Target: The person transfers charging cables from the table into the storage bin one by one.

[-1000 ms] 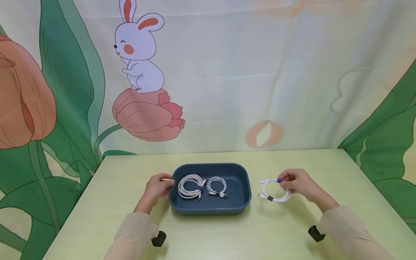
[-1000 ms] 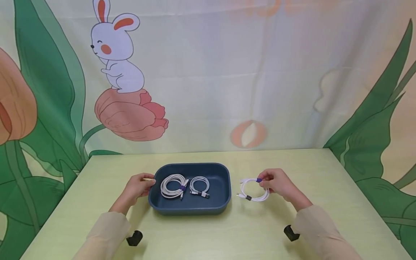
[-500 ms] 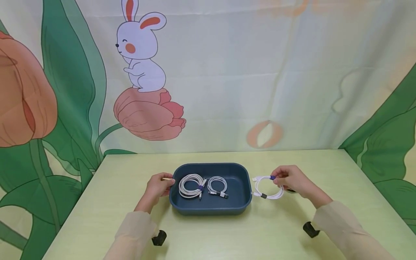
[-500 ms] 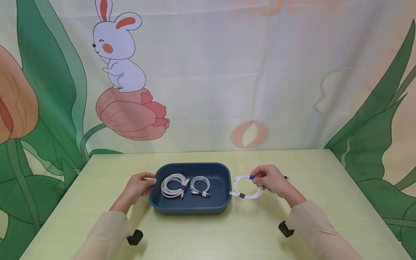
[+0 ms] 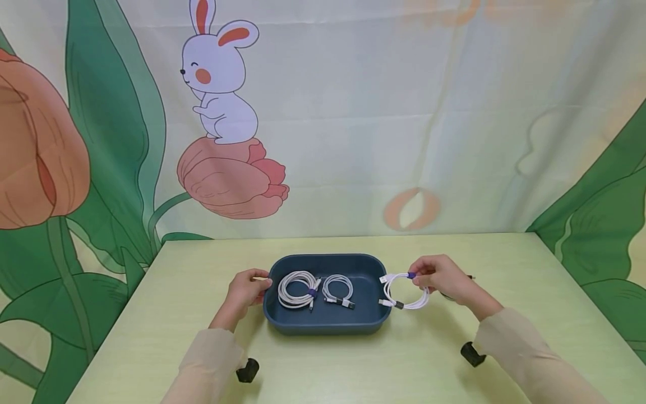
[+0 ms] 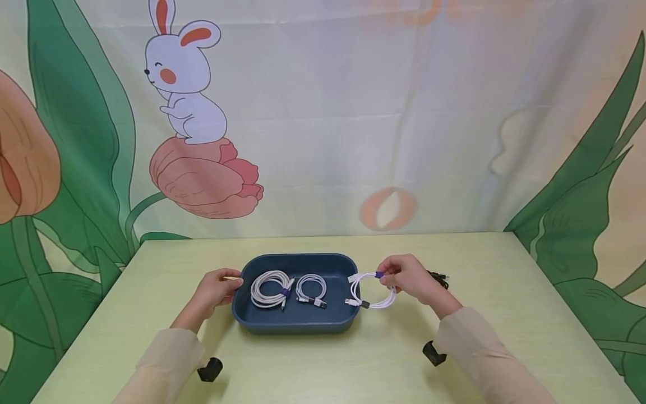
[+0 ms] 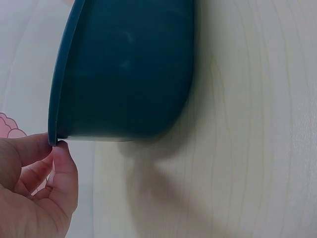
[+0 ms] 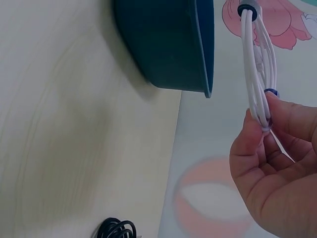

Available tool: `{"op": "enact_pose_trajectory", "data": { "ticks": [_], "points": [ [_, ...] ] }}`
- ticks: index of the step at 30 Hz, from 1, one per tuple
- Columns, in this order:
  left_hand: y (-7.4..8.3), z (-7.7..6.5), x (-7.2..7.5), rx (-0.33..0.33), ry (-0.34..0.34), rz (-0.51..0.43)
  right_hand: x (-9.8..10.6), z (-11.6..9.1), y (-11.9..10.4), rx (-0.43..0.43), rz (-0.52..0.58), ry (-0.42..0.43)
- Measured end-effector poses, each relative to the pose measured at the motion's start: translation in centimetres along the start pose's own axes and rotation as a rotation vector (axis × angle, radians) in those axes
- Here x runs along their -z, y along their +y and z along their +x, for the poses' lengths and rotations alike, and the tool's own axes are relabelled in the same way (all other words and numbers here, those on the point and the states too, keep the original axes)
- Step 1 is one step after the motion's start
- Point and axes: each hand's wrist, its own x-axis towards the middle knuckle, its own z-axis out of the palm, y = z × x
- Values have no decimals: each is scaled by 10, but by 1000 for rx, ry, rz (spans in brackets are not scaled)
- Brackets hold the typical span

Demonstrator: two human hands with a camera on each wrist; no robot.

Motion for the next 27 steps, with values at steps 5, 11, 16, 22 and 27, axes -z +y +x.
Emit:
{"op": "enact_pose_trajectory", "data": {
  "ticks": [5,11,16,22,27],
  "points": [
    [0,0,0,-3,1,-2,-5,3,-8,22,19,-21],
    [0,-1,0,-5,0,-5,-12,6,-13,21,1,-27],
    [0,0,0,-2,2,-2,-17,9,-13,29,-16,-40],
    [0,1,0,1,3,3,-22,16,-13,61,-30,-69],
    [-1,1,1,5,5,7,-26,20,-16,104,-37,-80]
  ]
}}
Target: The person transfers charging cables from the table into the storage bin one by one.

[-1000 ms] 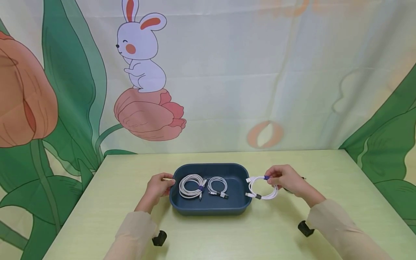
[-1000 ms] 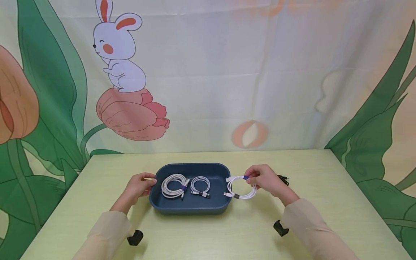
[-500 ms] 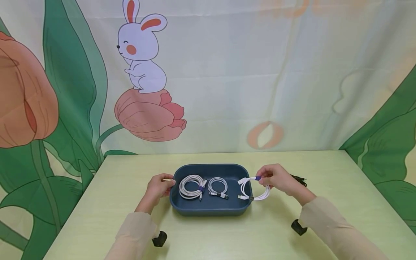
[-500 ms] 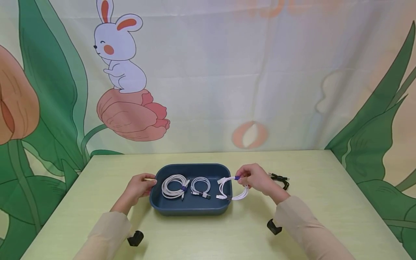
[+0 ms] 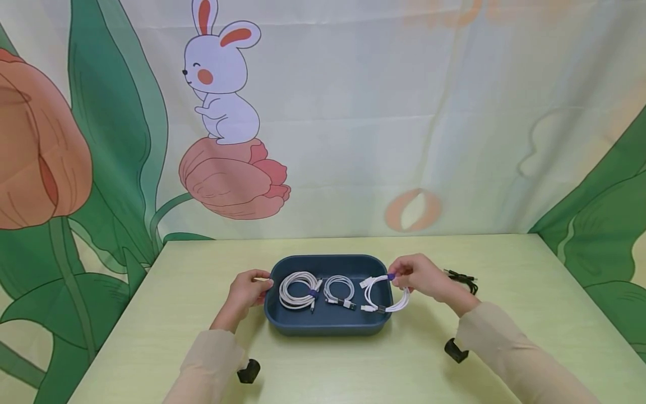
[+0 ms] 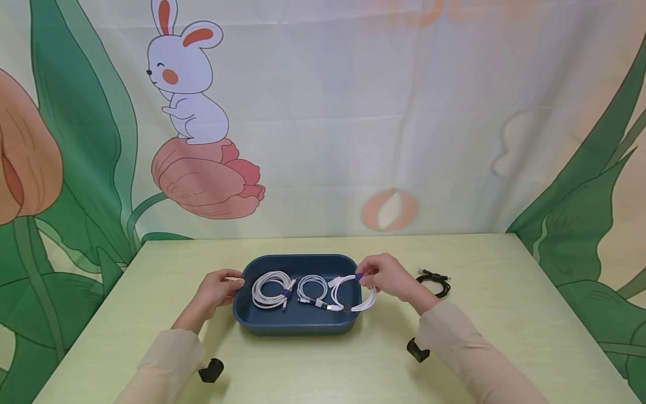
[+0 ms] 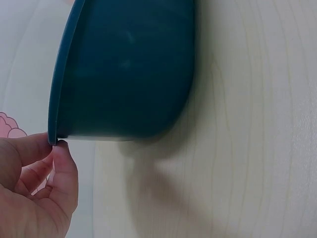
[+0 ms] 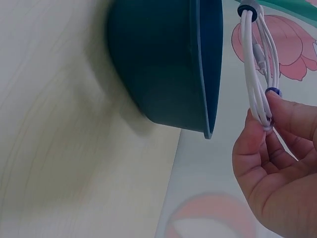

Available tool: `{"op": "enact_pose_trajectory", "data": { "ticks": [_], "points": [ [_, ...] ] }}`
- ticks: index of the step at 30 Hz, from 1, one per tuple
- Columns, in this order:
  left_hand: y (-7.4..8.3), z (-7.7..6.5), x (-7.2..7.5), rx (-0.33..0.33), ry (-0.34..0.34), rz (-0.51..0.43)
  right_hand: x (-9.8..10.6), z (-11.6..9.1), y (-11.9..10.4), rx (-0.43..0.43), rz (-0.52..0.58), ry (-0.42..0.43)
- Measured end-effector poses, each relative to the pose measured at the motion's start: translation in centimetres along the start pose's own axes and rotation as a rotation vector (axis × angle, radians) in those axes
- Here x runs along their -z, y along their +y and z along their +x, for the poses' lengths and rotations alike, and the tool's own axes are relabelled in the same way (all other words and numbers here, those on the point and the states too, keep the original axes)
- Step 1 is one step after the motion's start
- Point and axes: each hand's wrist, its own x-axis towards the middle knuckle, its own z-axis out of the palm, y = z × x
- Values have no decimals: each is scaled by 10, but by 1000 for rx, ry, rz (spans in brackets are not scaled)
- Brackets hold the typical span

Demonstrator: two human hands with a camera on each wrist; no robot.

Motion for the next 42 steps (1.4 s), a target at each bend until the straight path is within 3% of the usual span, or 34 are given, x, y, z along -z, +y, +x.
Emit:
{"op": "enact_pose_trajectory", "data": {
  "ticks": [28,42],
  "points": [
    [-1,0,0,7,1,2,-18,17,-13,31,-99,-35],
    [-1,1,-1,9,4,1,-29,28,-16,98,-288,-31]
  ]
}}
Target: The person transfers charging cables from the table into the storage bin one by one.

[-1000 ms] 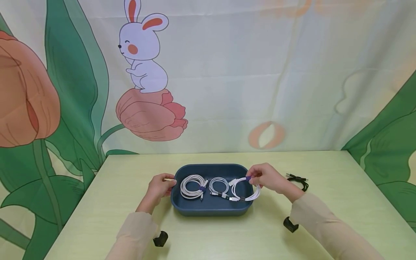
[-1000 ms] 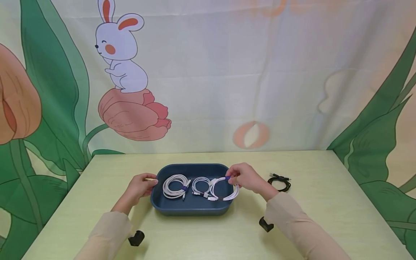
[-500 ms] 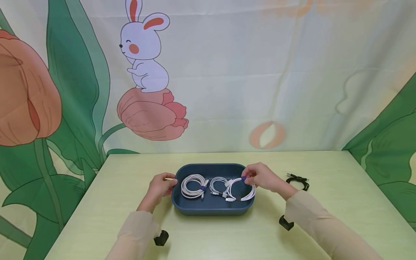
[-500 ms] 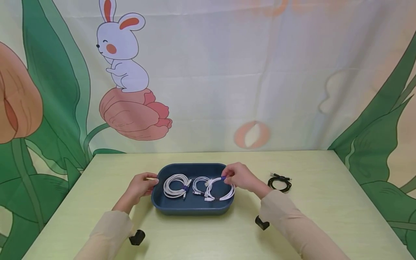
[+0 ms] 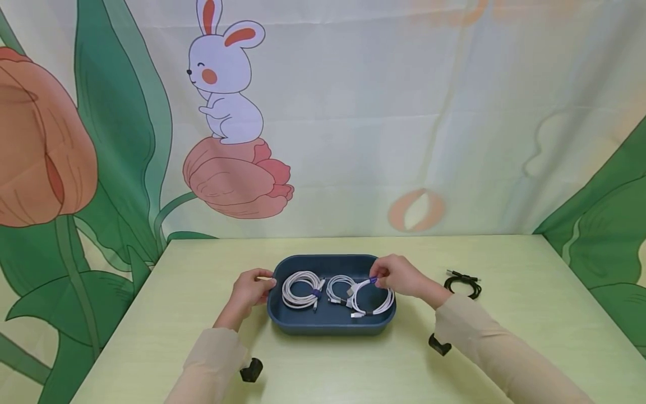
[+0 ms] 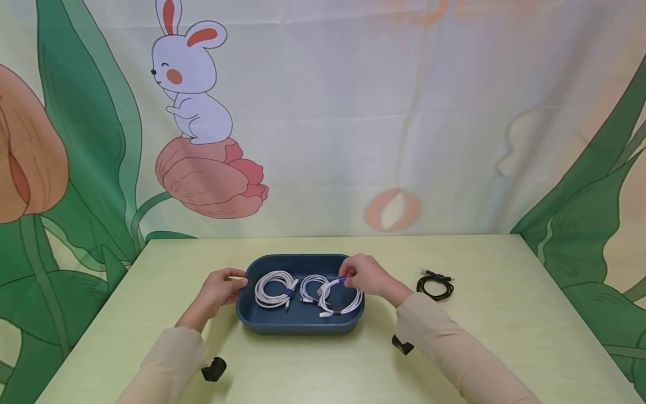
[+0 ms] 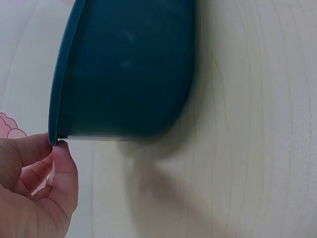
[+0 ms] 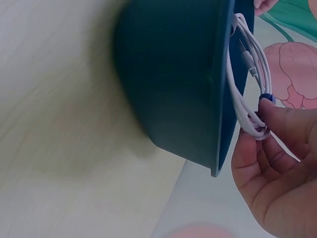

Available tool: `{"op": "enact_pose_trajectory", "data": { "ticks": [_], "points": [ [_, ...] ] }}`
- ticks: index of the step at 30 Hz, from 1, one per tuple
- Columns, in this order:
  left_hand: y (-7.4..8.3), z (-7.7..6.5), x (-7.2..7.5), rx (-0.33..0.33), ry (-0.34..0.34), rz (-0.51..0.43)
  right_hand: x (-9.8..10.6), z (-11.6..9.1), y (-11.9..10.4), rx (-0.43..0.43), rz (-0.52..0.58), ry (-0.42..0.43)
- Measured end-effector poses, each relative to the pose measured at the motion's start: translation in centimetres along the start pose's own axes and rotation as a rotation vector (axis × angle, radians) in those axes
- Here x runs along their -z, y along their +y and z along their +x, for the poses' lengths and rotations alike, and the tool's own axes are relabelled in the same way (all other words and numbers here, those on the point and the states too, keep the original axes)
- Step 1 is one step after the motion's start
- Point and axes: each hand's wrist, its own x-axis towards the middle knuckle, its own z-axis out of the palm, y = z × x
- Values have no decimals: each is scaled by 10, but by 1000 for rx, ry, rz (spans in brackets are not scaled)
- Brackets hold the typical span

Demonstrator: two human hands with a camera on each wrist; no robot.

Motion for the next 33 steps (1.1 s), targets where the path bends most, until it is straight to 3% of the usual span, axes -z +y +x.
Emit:
{"op": "enact_pose_trajectory", "data": {
  "ticks": [11,33],
  "points": [
    [0,-1,-1,12,0,9,-6,1,-1,57,-95,-36],
    [0,-2,1,2,4,4,-11,6,-8,-2,-126,-74]
  ]
}}
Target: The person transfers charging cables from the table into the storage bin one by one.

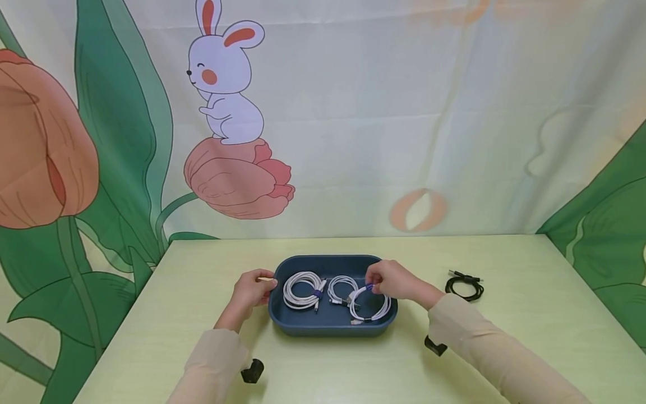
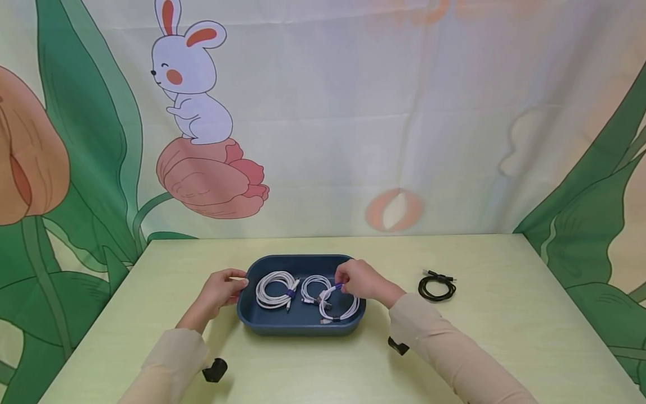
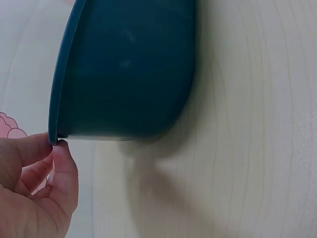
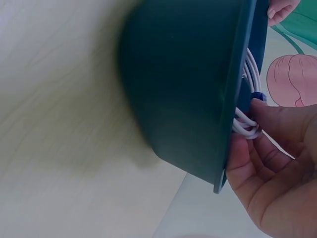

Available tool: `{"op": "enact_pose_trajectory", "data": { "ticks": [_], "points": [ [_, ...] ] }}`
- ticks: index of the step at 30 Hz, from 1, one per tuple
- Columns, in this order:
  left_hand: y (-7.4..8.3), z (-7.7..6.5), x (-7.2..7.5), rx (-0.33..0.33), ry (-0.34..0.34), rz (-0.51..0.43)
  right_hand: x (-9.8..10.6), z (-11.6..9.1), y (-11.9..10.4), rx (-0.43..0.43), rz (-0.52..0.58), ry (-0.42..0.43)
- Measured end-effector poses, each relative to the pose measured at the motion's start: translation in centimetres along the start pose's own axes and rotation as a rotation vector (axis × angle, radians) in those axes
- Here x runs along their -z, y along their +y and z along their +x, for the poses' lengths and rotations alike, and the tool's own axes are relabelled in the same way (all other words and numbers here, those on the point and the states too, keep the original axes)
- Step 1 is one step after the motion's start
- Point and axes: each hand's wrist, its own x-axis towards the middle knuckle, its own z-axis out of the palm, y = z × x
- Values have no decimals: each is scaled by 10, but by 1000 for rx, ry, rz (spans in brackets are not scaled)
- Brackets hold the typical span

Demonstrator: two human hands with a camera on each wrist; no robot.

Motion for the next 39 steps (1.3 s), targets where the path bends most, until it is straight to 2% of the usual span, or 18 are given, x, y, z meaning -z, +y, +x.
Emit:
{"op": "enact_pose_trajectory", "data": {
  "ticks": [16,28,39],
  "points": [
    [1,0,0,5,-2,7,-12,2,-8,-94,82,-33],
    [0,1,0,-1,-4,18,-13,4,-10,-73,29,-67],
    [0,2,-1,10,0,18,-18,7,-13,-159,6,-128]
  ]
}}
